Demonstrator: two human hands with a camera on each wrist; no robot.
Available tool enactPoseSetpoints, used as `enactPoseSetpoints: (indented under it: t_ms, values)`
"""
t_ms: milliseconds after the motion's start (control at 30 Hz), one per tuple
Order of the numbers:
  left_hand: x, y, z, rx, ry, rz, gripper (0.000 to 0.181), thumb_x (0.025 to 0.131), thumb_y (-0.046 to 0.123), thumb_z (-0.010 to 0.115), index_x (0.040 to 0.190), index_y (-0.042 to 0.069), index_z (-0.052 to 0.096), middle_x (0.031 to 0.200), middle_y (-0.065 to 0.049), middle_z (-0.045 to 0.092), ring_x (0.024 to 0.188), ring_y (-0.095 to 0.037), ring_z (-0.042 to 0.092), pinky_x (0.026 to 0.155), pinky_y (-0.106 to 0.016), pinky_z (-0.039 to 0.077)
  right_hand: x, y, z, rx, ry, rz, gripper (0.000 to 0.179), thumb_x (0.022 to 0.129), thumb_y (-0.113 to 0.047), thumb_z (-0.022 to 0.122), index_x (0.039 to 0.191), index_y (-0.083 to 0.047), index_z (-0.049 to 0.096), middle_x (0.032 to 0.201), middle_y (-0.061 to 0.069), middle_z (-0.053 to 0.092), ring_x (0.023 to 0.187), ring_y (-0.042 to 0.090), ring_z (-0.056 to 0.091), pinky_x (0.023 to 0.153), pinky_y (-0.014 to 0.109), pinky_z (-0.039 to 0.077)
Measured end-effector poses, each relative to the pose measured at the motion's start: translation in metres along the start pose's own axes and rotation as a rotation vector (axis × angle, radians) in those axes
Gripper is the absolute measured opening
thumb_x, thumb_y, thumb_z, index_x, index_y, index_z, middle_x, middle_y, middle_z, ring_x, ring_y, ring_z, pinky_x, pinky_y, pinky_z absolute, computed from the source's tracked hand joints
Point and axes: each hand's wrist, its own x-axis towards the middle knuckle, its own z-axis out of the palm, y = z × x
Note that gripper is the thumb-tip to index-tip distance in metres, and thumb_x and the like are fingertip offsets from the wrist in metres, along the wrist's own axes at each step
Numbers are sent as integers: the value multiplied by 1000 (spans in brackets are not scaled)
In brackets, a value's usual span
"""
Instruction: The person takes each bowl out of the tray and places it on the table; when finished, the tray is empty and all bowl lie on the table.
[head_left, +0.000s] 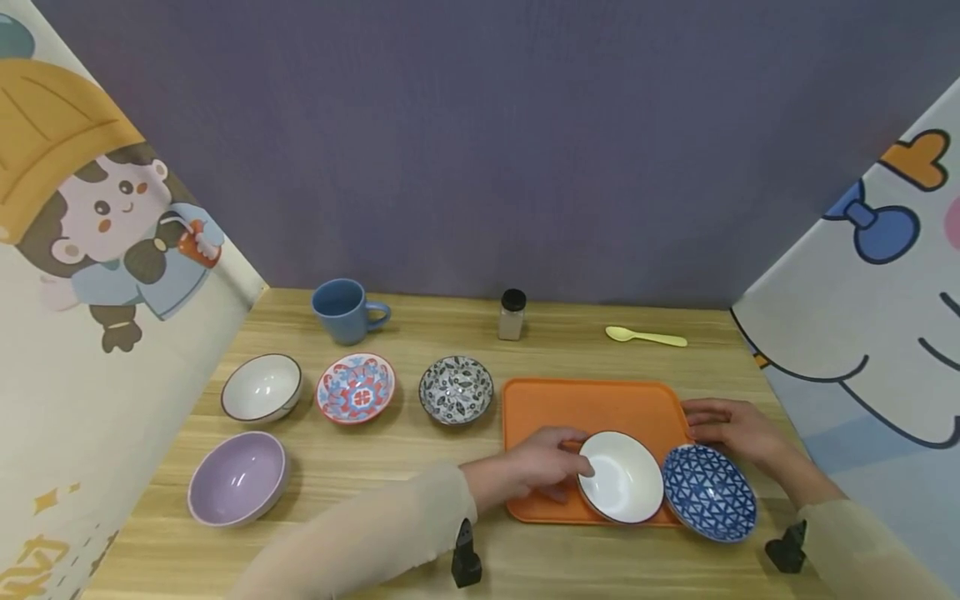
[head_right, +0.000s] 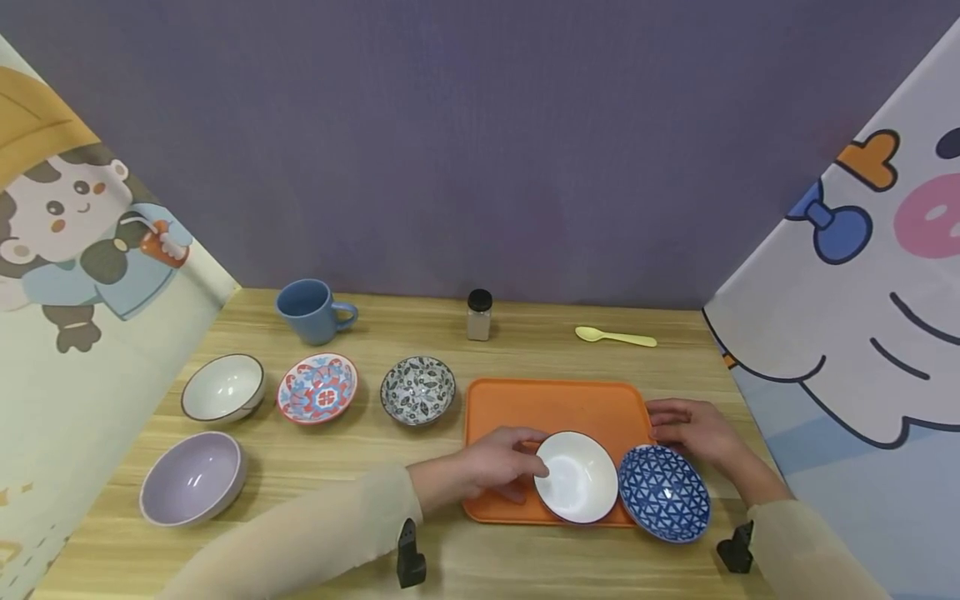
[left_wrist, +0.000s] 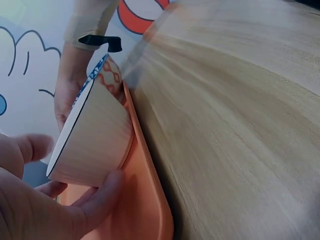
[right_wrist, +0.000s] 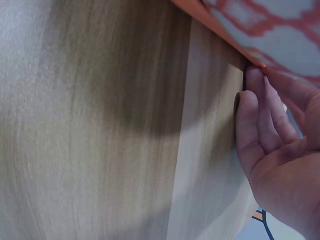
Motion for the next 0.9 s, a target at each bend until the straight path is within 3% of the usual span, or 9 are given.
enactPoseSetpoints:
  t_ms: [300, 567, 767, 900]
  values:
    - [-4, 4, 9, 33, 89, 3, 49, 86, 6, 73, 134, 16, 66, 104, 0, 66, 73, -19, 63, 57, -35, 60, -3, -3, 2, 24, -4, -5, 65, 96, -18, 73, 148, 9, 45, 127, 26, 67, 108, 29, 70, 84, 33, 66]
    - [-6, 5, 10, 19, 101, 1, 44, 87, 3, 73, 128, 19, 69, 94, -1, 66, 71, -17, 64, 57, -35, 61, -1, -1, 1, 25, -3, -1, 64, 96, -18, 72, 148, 8, 46, 128, 25, 67, 108, 28, 70, 84, 33, 66]
    - [-5, 3, 8, 22, 113, 11, 41, 88, 3, 73, 126, 19, 71, 103, 1, 67, 74, -19, 67, 58, -33, 60, 2, 2, 0, 15, 2, 11, 64, 96, -19, 72, 149, 7, 46, 128, 24, 68, 109, 28, 70, 83, 33, 66]
    - [-4, 0, 7, 25, 120, 15, 39, 88, 6, 75, 124, 20, 72, 96, 1, 69, 75, -19, 67, 58, -30, 58, 2, 4, 0, 12, 6, 8, 65, 96, -20, 73, 149, 7, 46, 127, 24, 68, 109, 28, 69, 83, 32, 65]
